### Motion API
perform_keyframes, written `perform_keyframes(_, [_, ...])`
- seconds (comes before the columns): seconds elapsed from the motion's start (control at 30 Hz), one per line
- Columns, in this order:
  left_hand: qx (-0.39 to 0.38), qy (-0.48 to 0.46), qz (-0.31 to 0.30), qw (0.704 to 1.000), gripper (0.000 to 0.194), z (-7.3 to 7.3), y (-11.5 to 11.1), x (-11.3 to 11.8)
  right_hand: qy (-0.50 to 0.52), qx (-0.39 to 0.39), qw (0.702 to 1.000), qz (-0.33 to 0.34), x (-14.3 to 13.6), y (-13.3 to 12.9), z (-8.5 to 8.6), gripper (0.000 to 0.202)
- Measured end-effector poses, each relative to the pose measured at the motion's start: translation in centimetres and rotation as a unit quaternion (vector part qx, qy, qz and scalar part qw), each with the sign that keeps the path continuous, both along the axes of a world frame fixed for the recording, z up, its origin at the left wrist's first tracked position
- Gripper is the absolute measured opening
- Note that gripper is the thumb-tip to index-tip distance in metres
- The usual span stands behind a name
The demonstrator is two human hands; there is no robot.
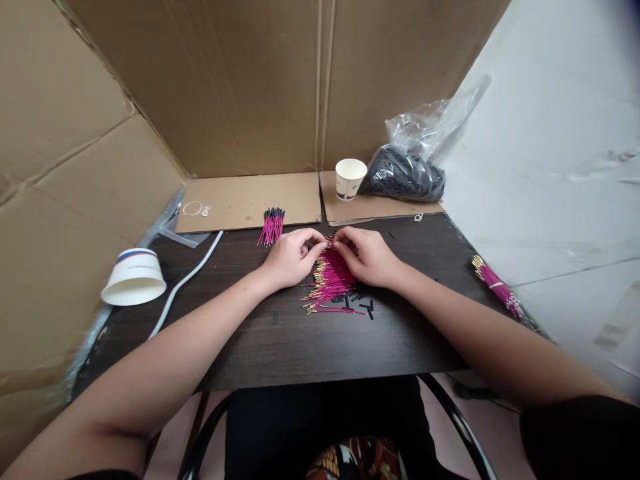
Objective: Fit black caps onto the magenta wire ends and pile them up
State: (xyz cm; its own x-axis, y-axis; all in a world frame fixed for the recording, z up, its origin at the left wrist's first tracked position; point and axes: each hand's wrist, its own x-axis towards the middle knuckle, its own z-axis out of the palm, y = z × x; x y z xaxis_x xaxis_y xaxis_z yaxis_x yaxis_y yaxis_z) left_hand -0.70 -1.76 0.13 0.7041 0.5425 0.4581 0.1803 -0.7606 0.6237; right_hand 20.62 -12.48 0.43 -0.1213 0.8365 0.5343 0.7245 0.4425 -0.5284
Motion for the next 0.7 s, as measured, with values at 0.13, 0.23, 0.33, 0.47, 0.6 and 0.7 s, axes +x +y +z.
perform_keyframes(0.13, [-0.005,-0.001,0.0,1.0,0.019,0.01,-0.02,0.03,-0.002,0.001,1.0,0.0,0.06,0.08,-0.05,0.014])
perform_keyframes(0.23, [-0.009,0.0,-0.001,1.0,0.02,0.02,-0.02,0.03,-0.001,0.008,1.0,0.003,0.07,0.13,-0.09,0.013])
perform_keyframes(0.33, [-0.013,0.002,-0.001,1.0,0.021,-0.06,0.04,0.04,0.001,0.01,1.0,0.005,0.04,0.12,-0.08,0.012])
perform_keyframes(0.47, [-0.012,0.003,0.0,1.0,0.021,-0.18,0.08,0.04,0.004,0.005,1.0,0.004,-0.04,0.06,-0.01,0.011])
perform_keyframes(0.6, [-0.011,0.001,0.0,1.0,0.02,-0.11,0.0,0.05,0.008,0.005,1.0,0.008,-0.04,0.05,-0.03,0.011])
perform_keyframes(0.7, [-0.01,0.003,0.003,1.0,0.02,0.04,-0.1,0.06,0.002,0.004,1.0,0.004,0.04,0.08,-0.04,0.011])
